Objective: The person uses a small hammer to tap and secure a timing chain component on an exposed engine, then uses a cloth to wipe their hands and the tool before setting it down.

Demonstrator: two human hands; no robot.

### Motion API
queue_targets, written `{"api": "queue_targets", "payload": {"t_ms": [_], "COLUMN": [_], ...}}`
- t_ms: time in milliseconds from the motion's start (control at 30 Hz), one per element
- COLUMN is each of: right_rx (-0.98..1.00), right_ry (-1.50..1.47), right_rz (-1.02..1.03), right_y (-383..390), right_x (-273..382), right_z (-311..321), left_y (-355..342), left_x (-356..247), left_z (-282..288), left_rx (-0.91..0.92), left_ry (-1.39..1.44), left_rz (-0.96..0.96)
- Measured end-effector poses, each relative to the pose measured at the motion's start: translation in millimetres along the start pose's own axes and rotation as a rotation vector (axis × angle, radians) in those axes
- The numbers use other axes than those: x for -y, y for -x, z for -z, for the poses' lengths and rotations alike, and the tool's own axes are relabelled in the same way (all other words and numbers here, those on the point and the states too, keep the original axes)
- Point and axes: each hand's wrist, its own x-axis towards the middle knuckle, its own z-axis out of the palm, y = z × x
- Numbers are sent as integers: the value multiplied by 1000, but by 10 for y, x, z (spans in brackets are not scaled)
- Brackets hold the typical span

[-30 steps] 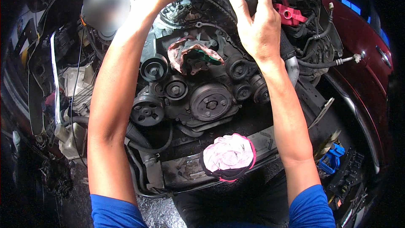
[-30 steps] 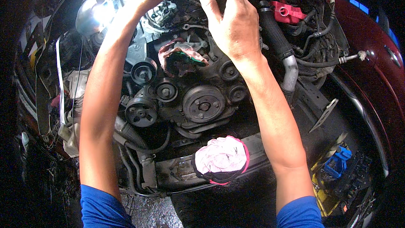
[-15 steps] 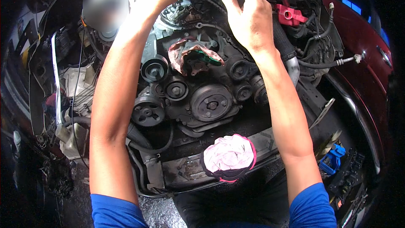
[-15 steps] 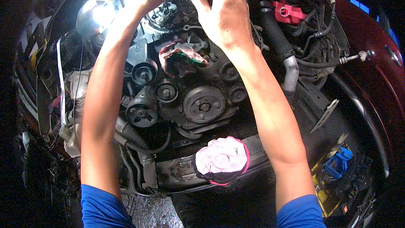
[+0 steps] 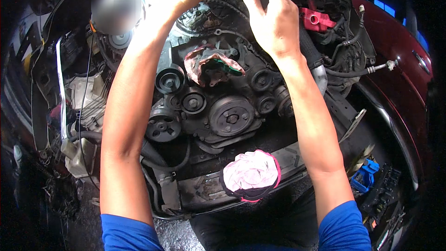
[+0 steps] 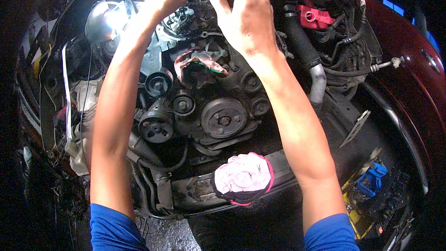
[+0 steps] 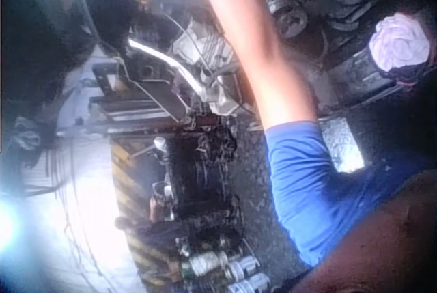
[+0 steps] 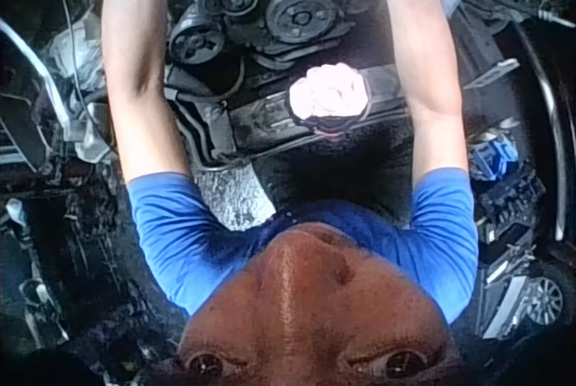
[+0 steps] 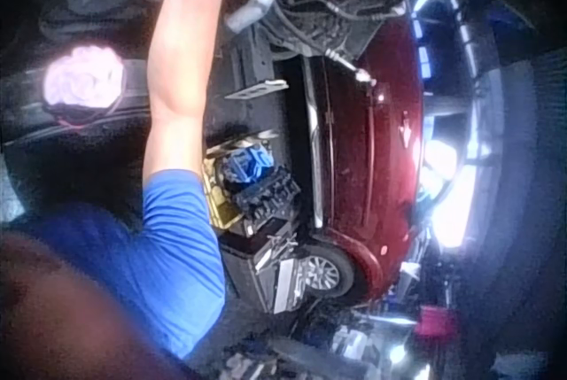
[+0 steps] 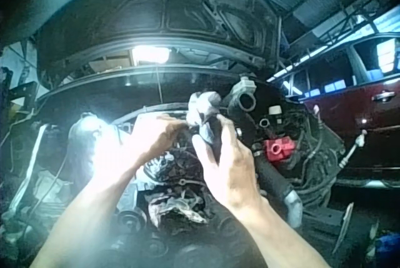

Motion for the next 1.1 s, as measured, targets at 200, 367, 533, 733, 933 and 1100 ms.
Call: {"api": "queue_targets", "payload": {"t_ms": [200,367,533,733,933,1100], "right_rx": [-97,-34,-60,123,220,220], "right_ry": [-98,-50,-72,-170,-260,-531], "right_rz": [21,-236,-127,-416,-755,-1072], "right_y": [73,-33,282,1122,1780,2215], "right_x": [-48,144,211,315,456,417], "right_z": [-77,260,902,1477,1743,1686], "left_y": [-18,72,271,798,1097,1028], "left_x": [-8,96,-774,-1499,-1410,-1407], "left_z": [-24,-32,194,399,468,541], "left_rx": [-21,-55,41,406,332,299], "left_ry": [28,-16,297,373,371,378], "left_rz": [-10,-60,-254,-209,-64,162]}}
